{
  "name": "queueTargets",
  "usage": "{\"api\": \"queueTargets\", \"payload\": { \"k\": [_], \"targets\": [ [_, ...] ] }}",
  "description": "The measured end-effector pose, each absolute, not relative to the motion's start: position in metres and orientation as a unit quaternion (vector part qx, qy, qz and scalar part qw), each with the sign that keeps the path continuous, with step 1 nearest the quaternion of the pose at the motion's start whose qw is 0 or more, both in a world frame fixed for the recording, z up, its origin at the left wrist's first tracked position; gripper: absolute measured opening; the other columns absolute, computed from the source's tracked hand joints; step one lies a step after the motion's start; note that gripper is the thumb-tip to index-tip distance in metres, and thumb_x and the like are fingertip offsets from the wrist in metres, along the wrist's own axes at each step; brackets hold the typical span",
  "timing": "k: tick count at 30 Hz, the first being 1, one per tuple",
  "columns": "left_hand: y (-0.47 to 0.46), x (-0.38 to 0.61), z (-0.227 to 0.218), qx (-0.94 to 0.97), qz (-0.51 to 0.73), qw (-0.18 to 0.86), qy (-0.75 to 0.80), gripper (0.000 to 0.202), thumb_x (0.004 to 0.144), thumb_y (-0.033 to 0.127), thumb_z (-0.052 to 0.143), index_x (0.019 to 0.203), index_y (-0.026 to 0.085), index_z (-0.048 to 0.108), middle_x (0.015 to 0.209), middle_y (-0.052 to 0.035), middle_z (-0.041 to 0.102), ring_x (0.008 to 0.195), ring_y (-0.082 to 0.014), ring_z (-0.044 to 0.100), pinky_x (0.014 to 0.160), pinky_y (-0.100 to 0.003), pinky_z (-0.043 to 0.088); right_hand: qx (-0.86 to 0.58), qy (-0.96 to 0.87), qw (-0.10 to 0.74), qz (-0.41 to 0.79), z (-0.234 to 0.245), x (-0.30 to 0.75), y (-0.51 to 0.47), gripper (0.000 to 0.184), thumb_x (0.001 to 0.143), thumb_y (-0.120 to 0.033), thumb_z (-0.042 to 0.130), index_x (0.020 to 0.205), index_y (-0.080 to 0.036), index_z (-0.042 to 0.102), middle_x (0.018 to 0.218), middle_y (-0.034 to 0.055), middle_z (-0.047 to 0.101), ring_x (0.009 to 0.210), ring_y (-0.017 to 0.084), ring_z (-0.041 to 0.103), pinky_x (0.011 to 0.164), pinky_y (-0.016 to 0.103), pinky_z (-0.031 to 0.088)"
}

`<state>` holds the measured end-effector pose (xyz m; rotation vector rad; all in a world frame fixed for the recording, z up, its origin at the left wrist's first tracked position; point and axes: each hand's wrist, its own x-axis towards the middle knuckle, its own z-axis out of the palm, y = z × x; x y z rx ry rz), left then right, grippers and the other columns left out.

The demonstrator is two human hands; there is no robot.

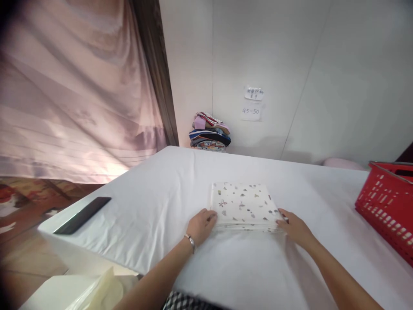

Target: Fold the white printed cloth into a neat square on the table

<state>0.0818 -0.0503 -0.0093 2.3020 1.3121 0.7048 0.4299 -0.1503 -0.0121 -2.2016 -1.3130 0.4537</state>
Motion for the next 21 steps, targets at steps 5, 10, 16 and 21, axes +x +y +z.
{"api": "queueTargets", "payload": {
  "k": [5,10,16,21],
  "targets": [
    [-0.028,0.1,0.014,0.837,0.291,0.119,0.448,0.025,0.084,0.033,0.044,0.094,0.023,0.065,0.101,-0.0071,0.056,0.096,-0.0209,0.053,0.084,-0.034,0.044,-0.781,-0.584,0.213,0.061,0.003,0.388,-0.128,0.053,0.08,-0.041,0.041,0.128,-0.02,0.048,0.141,0.0056,0.035,0.128,0.026,0.034,0.099,0.04,0.038],
    [0.011,0.146,0.019,0.869,0.233,0.104,0.424,0.043,0.082,0.038,0.046,0.122,0.02,0.049,0.143,-0.009,0.031,0.133,-0.0276,0.021,0.108,-0.047,0.021,-0.735,-0.653,0.178,0.03,0.013,0.349,-0.08,0.055,0.085,-0.044,0.035,0.133,-0.018,0.04,0.145,0.0061,0.027,0.134,0.024,0.022,0.107,0.041,0.026],
    [0.03,0.155,-0.007,0.85,0.121,0.178,0.482,0.062,0.083,0.048,0.035,0.135,0.015,0.032,0.15,-0.0098,0.013,0.138,-0.0259,0.004,0.109,-0.051,0.012,-0.776,-0.628,0.062,0.015,-0.008,0.38,-0.047,0.062,0.087,-0.048,0.029,0.137,-0.012,0.031,0.147,0.0097,0.022,0.136,0.025,0.015,0.107,0.048,0.019],
    [0.028,0.151,-0.012,0.846,0.12,0.187,0.484,0.062,0.084,0.049,0.034,0.137,0.017,0.03,0.15,-0.007,0.01,0.138,-0.0245,0.002,0.109,-0.051,0.012,-0.783,-0.619,0.053,0.025,-0.026,0.395,-0.047,0.066,0.087,-0.055,0.022,0.139,-0.014,0.027,0.149,0.0063,0.016,0.136,0.023,0.011,0.107,0.047,0.019]
  ]
}}
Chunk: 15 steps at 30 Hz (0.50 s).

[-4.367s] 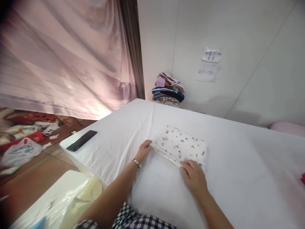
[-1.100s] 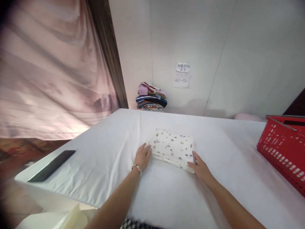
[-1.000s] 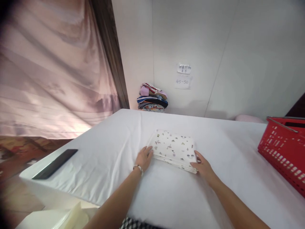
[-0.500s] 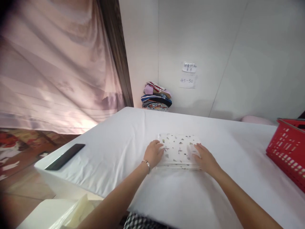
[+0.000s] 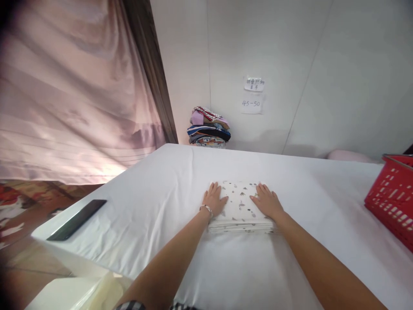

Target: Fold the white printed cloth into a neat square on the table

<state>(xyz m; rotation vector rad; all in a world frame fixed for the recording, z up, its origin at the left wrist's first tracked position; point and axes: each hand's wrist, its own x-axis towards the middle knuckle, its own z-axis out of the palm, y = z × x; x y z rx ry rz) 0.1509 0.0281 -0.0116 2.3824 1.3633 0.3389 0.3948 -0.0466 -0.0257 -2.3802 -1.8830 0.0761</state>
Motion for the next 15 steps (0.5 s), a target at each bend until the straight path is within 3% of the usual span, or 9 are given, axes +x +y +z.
{"api": "queueTargets", "payload": {
  "k": [15],
  "targets": [
    [0.0329,0.1474,-0.0088,0.857,0.082,0.186,0.474,0.065,0.083,0.053,0.034,0.139,0.021,0.026,0.151,-0.0024,0.005,0.138,-0.0223,-0.002,0.109,-0.051,0.012,-0.769,-0.631,0.084,0.057,-0.0189,0.3949,-0.0454,0.065,0.086,-0.054,0.027,0.138,-0.016,0.029,0.149,0.0081,0.016,0.137,0.024,0.01,0.107,0.047,0.019]
  ]
}}
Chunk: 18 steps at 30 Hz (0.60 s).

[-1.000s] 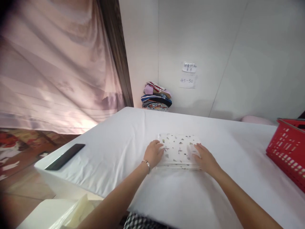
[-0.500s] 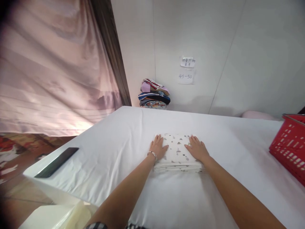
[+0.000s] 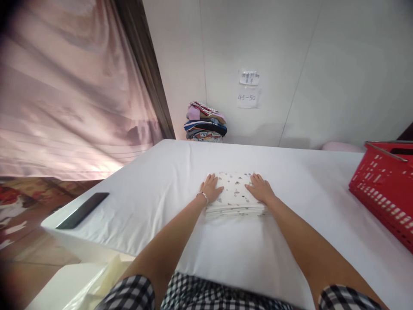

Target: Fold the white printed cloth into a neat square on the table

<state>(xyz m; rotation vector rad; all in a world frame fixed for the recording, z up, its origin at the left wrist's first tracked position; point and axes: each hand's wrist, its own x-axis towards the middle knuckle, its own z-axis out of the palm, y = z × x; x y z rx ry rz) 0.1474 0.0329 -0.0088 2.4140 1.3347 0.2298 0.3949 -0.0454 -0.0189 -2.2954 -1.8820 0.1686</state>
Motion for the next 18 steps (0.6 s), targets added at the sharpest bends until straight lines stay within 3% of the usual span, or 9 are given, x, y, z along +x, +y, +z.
{"api": "queueTargets", "payload": {
  "k": [7,14,18],
  "targets": [
    [0.018,0.111,-0.023,0.85,0.147,0.241,0.445,0.054,0.087,0.047,0.033,0.138,0.027,0.028,0.15,-0.0023,0.016,0.136,-0.0187,0.018,0.11,-0.044,0.013,-0.743,-0.649,0.109,0.126,-0.017,0.416,-0.069,0.063,0.083,-0.052,0.036,0.136,-0.019,0.035,0.148,0.0036,0.019,0.136,0.02,0.01,0.111,0.035,0.017],
    [0.001,0.083,-0.035,0.84,0.262,0.224,0.419,0.044,0.089,0.033,0.034,0.126,0.014,0.048,0.141,-0.0124,0.036,0.129,-0.0202,0.035,0.108,-0.038,0.027,-0.718,-0.583,0.29,0.246,-0.012,0.426,-0.13,0.056,0.079,-0.058,0.043,0.125,-0.029,0.051,0.145,-0.0043,0.027,0.132,0.025,0.026,0.111,0.04,0.021],
    [-0.01,0.071,-0.036,0.867,0.319,0.159,0.347,0.04,0.082,0.014,0.04,0.119,0.02,0.055,0.134,-0.0076,0.046,0.125,-0.0206,0.04,0.105,-0.044,0.034,-0.711,-0.56,0.342,0.254,-0.012,0.422,-0.163,0.046,0.083,-0.053,0.041,0.121,-0.031,0.054,0.143,-0.0059,0.031,0.13,0.025,0.032,0.109,0.041,0.026]
  ]
}}
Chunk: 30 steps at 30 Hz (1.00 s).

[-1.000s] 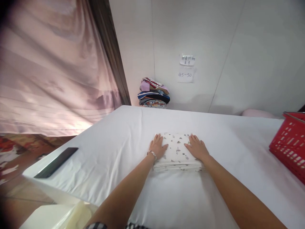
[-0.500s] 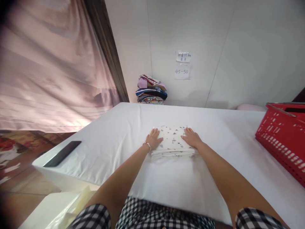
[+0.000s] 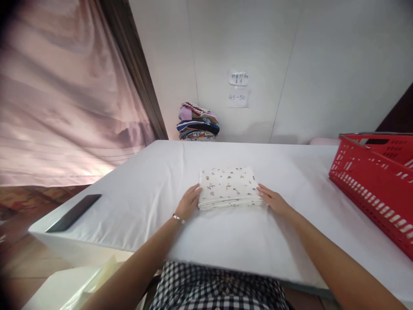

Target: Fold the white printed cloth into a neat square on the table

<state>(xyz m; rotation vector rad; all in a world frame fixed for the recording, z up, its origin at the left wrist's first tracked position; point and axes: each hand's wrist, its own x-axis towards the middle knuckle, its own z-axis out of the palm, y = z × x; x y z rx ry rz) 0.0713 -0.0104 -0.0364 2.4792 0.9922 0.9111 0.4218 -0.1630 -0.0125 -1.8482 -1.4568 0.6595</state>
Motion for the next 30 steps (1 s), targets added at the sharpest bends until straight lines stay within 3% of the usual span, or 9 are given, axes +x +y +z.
{"api": "queueTargets", "payload": {
  "k": [4,8,11,16,22,30],
  "targets": [
    [-0.022,0.061,-0.034,0.919,0.285,0.094,0.255,0.061,0.069,0.001,0.041,0.126,0.022,0.048,0.133,-0.0058,0.047,0.127,-0.0216,0.036,0.102,-0.047,0.036,-0.709,-0.589,0.315,0.228,-0.017,0.428,-0.186,0.043,0.085,-0.039,0.04,0.127,-0.032,0.049,0.143,-0.006,0.031,0.13,0.023,0.031,0.109,0.042,0.026],
    [-0.025,0.058,-0.025,0.943,0.236,0.05,0.23,0.066,0.067,0.001,0.043,0.13,0.02,0.042,0.136,-0.0078,0.044,0.129,-0.0231,0.033,0.101,-0.047,0.035,-0.685,-0.673,0.21,0.185,-0.016,0.44,-0.197,0.061,0.077,-0.022,0.045,0.136,-0.034,0.035,0.146,-0.0061,0.024,0.131,0.023,0.028,0.108,0.041,0.028],
    [-0.021,0.058,-0.016,0.953,0.201,0.027,0.225,0.065,0.068,0.002,0.045,0.13,0.02,0.042,0.135,-0.0081,0.045,0.129,-0.0231,0.033,0.102,-0.046,0.033,-0.678,-0.712,0.142,0.116,-0.013,0.446,-0.195,0.063,0.077,-0.02,0.044,0.137,-0.036,0.031,0.147,-0.006,0.022,0.132,0.022,0.027,0.106,0.041,0.031],
    [-0.01,0.06,-0.012,0.967,0.156,-0.009,0.199,0.062,0.073,0.005,0.046,0.133,0.021,0.039,0.137,-0.0076,0.043,0.13,-0.0229,0.032,0.103,-0.045,0.029,-0.625,-0.774,0.1,0.015,-0.011,0.449,-0.178,0.058,0.079,-0.019,0.043,0.136,-0.031,0.034,0.147,-0.0015,0.023,0.131,0.021,0.03,0.104,0.04,0.034],
    [-0.002,0.066,-0.017,0.969,0.163,-0.023,0.184,0.063,0.071,0.002,0.043,0.131,0.019,0.04,0.136,-0.0086,0.044,0.128,-0.0226,0.034,0.103,-0.046,0.029,-0.588,-0.802,0.108,-0.019,-0.015,0.448,-0.169,0.054,0.08,-0.013,0.038,0.132,-0.027,0.041,0.141,0.0016,0.036,0.128,0.019,0.034,0.102,0.041,0.036],
    [-0.005,0.064,-0.013,0.961,0.186,0.048,0.199,0.05,0.075,0.011,0.045,0.125,0.021,0.046,0.131,-0.0085,0.05,0.125,-0.022,0.039,0.104,-0.047,0.027,-0.636,-0.744,0.199,0.06,0.0,0.436,-0.172,0.041,0.08,-0.027,0.043,0.12,-0.027,0.053,0.126,0.004,0.053,0.116,0.022,0.048,0.1,0.042,0.038]
  ]
}}
